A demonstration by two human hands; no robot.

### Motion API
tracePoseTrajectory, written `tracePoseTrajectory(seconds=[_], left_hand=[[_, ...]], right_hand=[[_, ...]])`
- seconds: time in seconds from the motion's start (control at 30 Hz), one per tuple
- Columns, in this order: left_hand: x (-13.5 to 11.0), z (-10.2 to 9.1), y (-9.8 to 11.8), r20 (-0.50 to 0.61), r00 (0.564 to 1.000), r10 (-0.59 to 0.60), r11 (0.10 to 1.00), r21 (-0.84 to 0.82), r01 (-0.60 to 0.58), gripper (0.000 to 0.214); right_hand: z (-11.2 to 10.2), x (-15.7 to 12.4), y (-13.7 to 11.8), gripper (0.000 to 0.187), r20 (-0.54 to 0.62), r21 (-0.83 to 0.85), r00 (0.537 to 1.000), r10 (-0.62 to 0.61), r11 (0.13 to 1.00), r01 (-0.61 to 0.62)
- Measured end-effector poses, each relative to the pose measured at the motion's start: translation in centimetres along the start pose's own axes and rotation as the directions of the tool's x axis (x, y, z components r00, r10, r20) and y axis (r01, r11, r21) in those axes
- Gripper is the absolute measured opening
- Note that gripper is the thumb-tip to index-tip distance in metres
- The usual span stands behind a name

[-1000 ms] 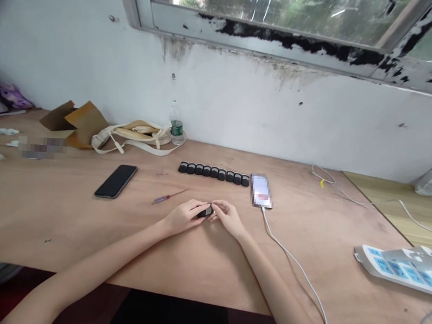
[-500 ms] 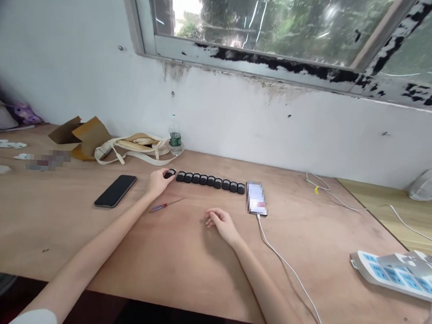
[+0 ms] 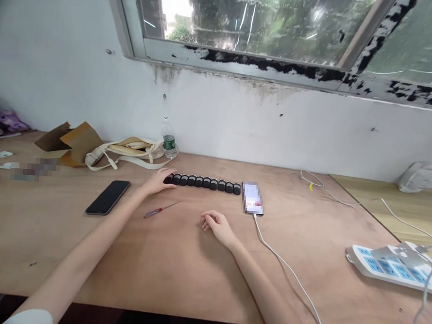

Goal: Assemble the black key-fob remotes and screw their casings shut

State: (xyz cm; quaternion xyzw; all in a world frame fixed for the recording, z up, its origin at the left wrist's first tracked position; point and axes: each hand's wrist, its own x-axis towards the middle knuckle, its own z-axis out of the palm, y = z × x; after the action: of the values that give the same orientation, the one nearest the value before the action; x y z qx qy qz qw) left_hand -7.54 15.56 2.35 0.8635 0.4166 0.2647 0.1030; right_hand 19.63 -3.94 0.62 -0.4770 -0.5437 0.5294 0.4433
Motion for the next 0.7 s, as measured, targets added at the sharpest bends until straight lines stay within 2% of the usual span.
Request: tracePoseTrajectory(seconds=[0.1,0.2,0.3,0.4,0.43,0.47,0.5,0.6,0.67,0.7], left_hand=[[1.5,-0.2,-0.2,0.144,0.988,0.052,0.999,0.000,-0.052,0.063],[2.5,-1.1,-0.3,0.184,0.982,0.044,0.998,0.038,-0.052,0.070],[2.1,-2.3,0.8,0.070,0.997,0.021,0.998,0.050,-0.024,0.077],[-0.3,-2.5,4.3,-0.099,0.995,0.017,0.993,-0.113,-0.029,0.075],[-1.4,-2.1,5.9,-0.110,0.994,0.003,0.979,-0.204,-0.026,0.074],[-2.6,-1.5,7.6,-0.101,0.994,-0.032,0.948,-0.317,-0.002,0.074],[-3.7,-0.7,9.3,-0.030,0.998,-0.061,0.894,-0.445,0.042,0.072],[-6.6,2.0,13.5,0.218,0.965,-0.144,0.635,-0.728,0.259,0.063],[-7.6,3.6,15.3,0.287,0.949,-0.132,0.512,-0.800,0.313,0.053],[-7.9,4.1,15.8,0.313,0.946,-0.082,0.477,-0.821,0.313,0.048]], right_hand=[[0.0,-0.1,0.1,0.040,0.001,-0.009,1.000,-0.004,1.000,0.004],[-0.1,-0.1,0.1,0.038,0.010,-0.036,1.000,-0.011,0.999,0.011],[-0.2,-0.1,0.1,0.036,0.020,-0.048,1.000,-0.019,0.999,0.020],[0.0,-0.2,0.3,0.036,0.020,-0.067,0.999,-0.035,0.997,0.036],[0.2,-0.3,0.3,0.035,0.011,-0.086,0.999,-0.048,0.995,0.049],[0.3,-0.5,0.3,0.035,-0.011,-0.115,0.997,-0.074,0.991,0.072],[0.6,-0.7,0.4,0.036,-0.049,-0.157,0.992,-0.115,0.982,0.106],[1.3,-1.5,0.1,0.055,-0.144,-0.365,0.940,-0.308,0.900,0.239],[1.7,-1.9,-0.2,0.057,-0.092,-0.529,0.901,-0.424,0.788,0.316],[1.8,-2.0,-0.4,0.052,-0.034,-0.592,0.891,-0.452,0.728,0.346]])
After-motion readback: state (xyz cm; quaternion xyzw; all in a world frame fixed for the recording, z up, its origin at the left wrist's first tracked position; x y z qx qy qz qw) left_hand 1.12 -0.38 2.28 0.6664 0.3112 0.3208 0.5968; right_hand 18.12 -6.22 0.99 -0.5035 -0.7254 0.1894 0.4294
